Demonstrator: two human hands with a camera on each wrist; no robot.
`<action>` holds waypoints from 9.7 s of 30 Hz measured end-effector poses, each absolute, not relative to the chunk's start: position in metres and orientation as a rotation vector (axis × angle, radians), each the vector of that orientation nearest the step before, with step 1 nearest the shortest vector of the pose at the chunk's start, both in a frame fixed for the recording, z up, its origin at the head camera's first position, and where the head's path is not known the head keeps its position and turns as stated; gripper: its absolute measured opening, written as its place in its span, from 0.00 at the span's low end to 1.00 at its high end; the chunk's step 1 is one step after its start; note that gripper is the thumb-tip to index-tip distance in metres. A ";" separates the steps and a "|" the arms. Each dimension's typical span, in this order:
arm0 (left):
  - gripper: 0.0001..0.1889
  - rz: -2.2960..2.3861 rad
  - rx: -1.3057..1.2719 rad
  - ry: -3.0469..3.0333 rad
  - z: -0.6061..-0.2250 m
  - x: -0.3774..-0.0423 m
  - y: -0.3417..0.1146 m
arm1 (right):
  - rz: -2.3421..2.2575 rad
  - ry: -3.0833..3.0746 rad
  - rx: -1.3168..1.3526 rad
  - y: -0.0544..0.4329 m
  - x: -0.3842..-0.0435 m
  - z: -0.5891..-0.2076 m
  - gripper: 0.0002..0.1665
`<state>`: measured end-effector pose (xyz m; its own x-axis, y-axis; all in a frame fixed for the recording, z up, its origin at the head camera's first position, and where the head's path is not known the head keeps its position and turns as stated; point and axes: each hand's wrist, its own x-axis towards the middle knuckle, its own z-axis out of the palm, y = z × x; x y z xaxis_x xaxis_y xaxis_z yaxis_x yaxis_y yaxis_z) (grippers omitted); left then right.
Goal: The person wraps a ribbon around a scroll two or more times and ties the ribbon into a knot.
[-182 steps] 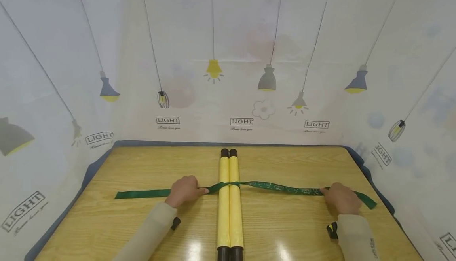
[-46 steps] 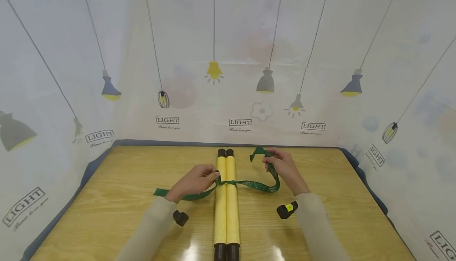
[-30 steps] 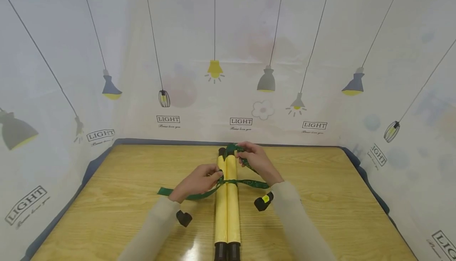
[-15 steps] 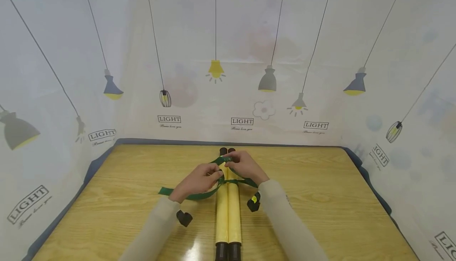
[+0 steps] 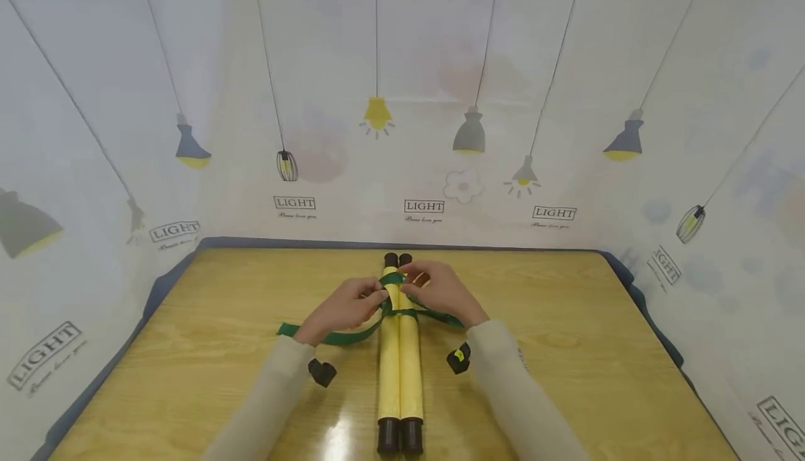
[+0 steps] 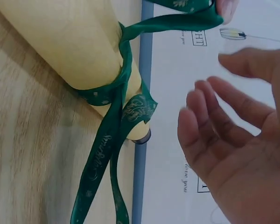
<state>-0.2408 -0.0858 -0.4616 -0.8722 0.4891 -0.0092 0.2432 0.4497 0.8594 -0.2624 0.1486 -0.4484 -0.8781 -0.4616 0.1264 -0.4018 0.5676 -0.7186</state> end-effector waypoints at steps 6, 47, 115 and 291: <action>0.15 1.335 0.662 2.528 -0.457 -0.240 -0.087 | -1.184 2.672 -0.964 0.134 -0.253 -0.447 0.22; 0.21 0.746 0.605 2.841 -0.487 -0.314 -0.093 | -1.180 2.884 -1.107 0.132 -0.242 -0.456 0.04; 0.13 1.598 0.465 2.079 -0.473 -0.195 -0.047 | -1.192 2.883 -0.938 0.134 -0.250 -0.452 0.03; 0.18 1.489 0.135 2.701 -0.472 -0.250 -0.110 | -0.884 2.680 -0.426 0.325 -0.194 -0.467 0.11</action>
<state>-0.2500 -0.1099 -0.4716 -0.9947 0.1024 -0.0054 0.0502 0.5316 0.8455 -0.1936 0.3251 -0.4673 -0.9153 -0.3625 -0.1753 -0.1871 0.7684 -0.6120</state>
